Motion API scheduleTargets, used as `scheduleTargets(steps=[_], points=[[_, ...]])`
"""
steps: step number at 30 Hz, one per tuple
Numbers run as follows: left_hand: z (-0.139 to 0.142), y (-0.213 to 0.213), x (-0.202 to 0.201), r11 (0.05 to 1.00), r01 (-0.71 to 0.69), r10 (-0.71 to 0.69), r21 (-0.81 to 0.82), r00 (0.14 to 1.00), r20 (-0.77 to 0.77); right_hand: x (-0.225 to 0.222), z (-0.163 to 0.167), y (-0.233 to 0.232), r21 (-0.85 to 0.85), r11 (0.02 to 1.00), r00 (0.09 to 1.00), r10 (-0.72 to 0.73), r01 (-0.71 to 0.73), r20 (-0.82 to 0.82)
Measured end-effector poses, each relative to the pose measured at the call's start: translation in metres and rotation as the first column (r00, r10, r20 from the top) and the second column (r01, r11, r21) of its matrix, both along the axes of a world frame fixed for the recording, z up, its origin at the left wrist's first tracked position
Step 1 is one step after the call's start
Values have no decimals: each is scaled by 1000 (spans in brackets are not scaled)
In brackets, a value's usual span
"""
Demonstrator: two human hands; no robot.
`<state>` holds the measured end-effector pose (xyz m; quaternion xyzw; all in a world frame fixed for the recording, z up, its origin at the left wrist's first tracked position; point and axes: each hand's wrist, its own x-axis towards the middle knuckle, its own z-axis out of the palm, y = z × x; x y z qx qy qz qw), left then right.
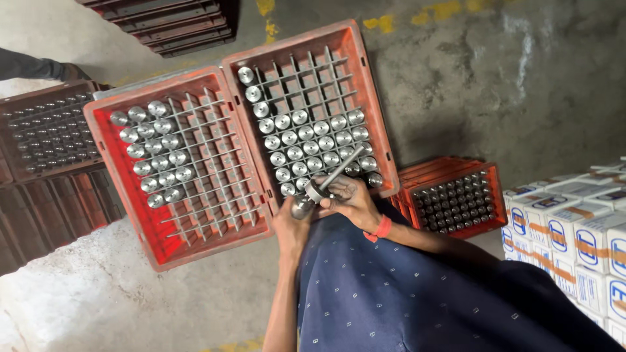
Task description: The person sits on the floor with a divided plastic tray on their lap and places cylindrical metal parts one by one into the tray compartments, pressing each part down with a metal rod. They continue filling the tray, then reposition the filled tray and start another tray.
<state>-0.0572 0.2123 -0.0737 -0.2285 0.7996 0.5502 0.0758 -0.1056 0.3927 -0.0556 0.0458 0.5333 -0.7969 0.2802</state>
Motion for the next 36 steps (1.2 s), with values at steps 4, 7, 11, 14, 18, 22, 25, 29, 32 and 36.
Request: scheduleTargets(steps=[4, 7, 11, 14, 18, 22, 25, 29, 32, 36], points=[[7, 24, -7, 970, 182, -169, -162, 982, 88, 4, -5, 22, 70, 996, 998, 49, -47, -31], [8, 35, -16, 941, 292, -278, -169, 955, 104, 9, -17, 45, 111, 990, 984, 98, -82, -149], [9, 50, -24, 908, 401, -389, -124, 915, 110, 10, -37, 71, 189, 973, 970, 168, -134, -177], [5, 55, -40, 894, 438, -417, -95, 891, 177, -2, -51, 86, 38, 996, 996, 84, -83, -27], [-11, 47, -84, 779, 494, -439, -386, 870, 227, -19, -59, 110, 156, 945, 956, -274, 288, -104], [-32, 32, -137, 776, 339, -427, -532, 903, -46, -32, -58, 139, 146, 880, 888, -427, 452, -170], [-41, 26, -157, 712, 229, -523, -663, 803, -285, -28, -57, 146, 158, 879, 889, -423, 450, -177], [-39, 21, -145, 832, 238, -427, -501, 852, -305, -12, -64, 137, 189, 892, 911, -396, 411, -114], [-37, 7, -120, 920, 164, -289, -356, 897, -333, -1, -72, 129, 177, 903, 920, -379, 392, -102], [-35, -49, -80, 871, -76, -119, -486, 926, -359, 8, -78, 123, 188, 907, 927, -372, 376, -58]])
